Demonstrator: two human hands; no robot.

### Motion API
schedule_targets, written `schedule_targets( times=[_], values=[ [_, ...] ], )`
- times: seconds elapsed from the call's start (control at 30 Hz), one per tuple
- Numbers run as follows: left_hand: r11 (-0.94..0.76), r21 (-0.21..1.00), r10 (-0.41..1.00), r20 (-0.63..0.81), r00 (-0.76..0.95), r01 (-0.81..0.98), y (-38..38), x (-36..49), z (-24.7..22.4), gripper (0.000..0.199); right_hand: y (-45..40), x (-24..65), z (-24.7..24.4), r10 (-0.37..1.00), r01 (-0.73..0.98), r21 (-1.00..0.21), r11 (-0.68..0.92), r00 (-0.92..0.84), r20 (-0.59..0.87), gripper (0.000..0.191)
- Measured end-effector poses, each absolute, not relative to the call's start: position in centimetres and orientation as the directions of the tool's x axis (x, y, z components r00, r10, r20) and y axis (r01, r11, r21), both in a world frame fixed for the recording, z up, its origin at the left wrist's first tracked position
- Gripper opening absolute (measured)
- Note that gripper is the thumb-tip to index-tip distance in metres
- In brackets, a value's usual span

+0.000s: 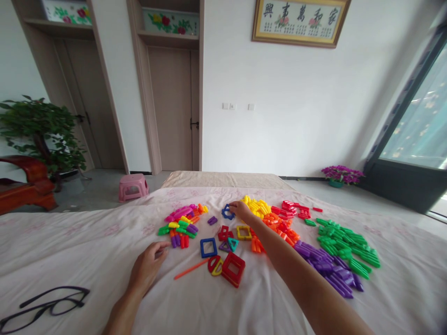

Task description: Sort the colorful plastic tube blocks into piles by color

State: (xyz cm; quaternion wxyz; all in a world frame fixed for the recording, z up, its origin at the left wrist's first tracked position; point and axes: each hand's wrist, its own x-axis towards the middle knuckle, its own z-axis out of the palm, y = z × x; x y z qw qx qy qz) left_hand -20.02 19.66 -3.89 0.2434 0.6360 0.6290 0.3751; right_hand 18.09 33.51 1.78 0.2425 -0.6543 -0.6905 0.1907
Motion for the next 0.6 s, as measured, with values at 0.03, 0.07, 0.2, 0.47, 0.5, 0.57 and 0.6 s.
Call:
schedule_targets(
  times=[0.03, 0.07, 0.2, 0.47, 0.5, 0.57, 0.6],
  values=[
    [-0.093, 0.78, 0.982, 0.175, -0.072, 0.619, 19.6, -20.0, -3.8, 0.034, 33.9, 18.2, 2.1, 0.995, 0.83, -0.554, 0.072, -0.018, 0.102, 0.029],
    [-0.096, 0.779, 0.982, 0.177, -0.071, 0.619, 19.6, -20.0, -3.8, 0.034, 34.1, 18.2, 2.3, 0.993, 0.85, -0.523, 0.067, -0.005, 0.119, 0.031],
    [-0.098, 0.776, 0.981, 0.182, -0.073, 0.623, 19.7, -20.1, -4.1, 0.033, 34.1, 18.0, 2.3, 0.987, 0.918, -0.394, 0.046, 0.02, 0.161, 0.038],
    [-0.111, 0.781, 0.981, 0.184, -0.057, 0.614, 20.0, -20.3, -4.5, 0.033, 31.6, 16.6, 1.2, 0.992, 0.981, -0.152, 0.119, -0.11, 0.066, 0.024],
    [-0.109, 0.78, 0.981, 0.183, -0.059, 0.616, 20.0, -20.3, -4.5, 0.033, 31.5, 16.6, 1.3, 0.992, 0.984, -0.128, 0.12, -0.113, 0.058, 0.023],
    [-0.104, 0.778, 0.982, 0.178, -0.059, 0.62, 19.9, -20.3, -4.4, 0.034, 31.3, 16.5, 1.4, 0.991, 0.988, -0.093, 0.126, -0.122, 0.054, 0.022],
    [-0.101, 0.778, 0.983, 0.174, -0.059, 0.62, 19.8, -20.3, -4.3, 0.034, 31.2, 16.5, 1.5, 0.99, 0.988, -0.081, 0.131, -0.127, 0.055, 0.022]
  ],
)
